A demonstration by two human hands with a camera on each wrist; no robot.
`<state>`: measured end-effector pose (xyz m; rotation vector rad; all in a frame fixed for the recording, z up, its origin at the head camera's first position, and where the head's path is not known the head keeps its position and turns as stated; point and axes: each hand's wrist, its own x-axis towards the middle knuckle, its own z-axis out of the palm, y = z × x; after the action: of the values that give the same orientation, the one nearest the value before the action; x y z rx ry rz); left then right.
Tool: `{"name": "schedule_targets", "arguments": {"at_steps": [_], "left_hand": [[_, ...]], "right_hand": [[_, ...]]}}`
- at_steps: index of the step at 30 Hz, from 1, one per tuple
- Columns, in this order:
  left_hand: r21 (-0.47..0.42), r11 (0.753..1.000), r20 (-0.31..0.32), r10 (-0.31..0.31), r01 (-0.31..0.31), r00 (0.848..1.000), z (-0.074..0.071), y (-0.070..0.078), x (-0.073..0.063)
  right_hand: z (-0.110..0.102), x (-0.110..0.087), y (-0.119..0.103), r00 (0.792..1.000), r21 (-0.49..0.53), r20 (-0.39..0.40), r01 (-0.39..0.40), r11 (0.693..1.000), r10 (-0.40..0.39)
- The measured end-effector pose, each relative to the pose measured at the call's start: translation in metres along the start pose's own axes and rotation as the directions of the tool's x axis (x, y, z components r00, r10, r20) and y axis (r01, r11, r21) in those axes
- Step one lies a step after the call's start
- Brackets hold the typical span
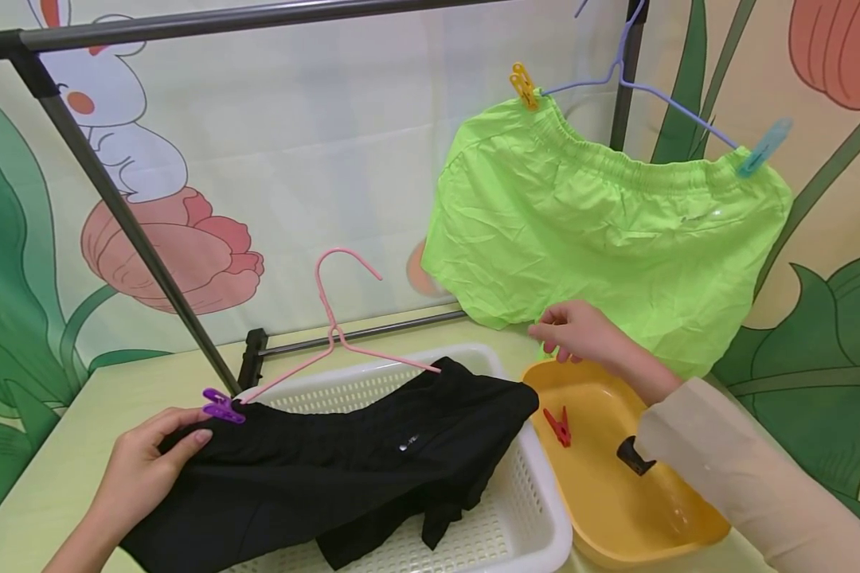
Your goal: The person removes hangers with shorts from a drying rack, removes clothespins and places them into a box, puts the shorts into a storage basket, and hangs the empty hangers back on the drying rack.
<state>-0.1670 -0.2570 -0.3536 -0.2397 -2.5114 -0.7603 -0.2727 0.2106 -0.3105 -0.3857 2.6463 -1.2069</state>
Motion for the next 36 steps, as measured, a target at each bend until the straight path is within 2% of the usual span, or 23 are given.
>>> {"name": "schedule_targets", "arguments": {"at_steps": [8, 21, 36], "left_hand": [[0.006, 1.0, 0.009, -0.011, 0.011, 1.0, 0.0, -0.001, -0.001], [-0.001, 1.0, 0.008, -0.011, 0.011, 1.0, -0.001, -0.002, -0.002], [0.002, 0.999, 0.033, -0.032, 0.032, 0.999, -0.002, -0.002, -0.002]], "right_hand": [[0.0, -0.003, -0.018, 0.999, 0.044, -0.027, 0.04, 0.998, -0.039], [0.007, -0.011, -0.044, 0.992, 0.054, -0.064, 0.108, 0.993, -0.105], [0.014, -0.018, -0.077, 0.981, 0.08, -0.043, 0.194, 0.978, -0.191]]}}
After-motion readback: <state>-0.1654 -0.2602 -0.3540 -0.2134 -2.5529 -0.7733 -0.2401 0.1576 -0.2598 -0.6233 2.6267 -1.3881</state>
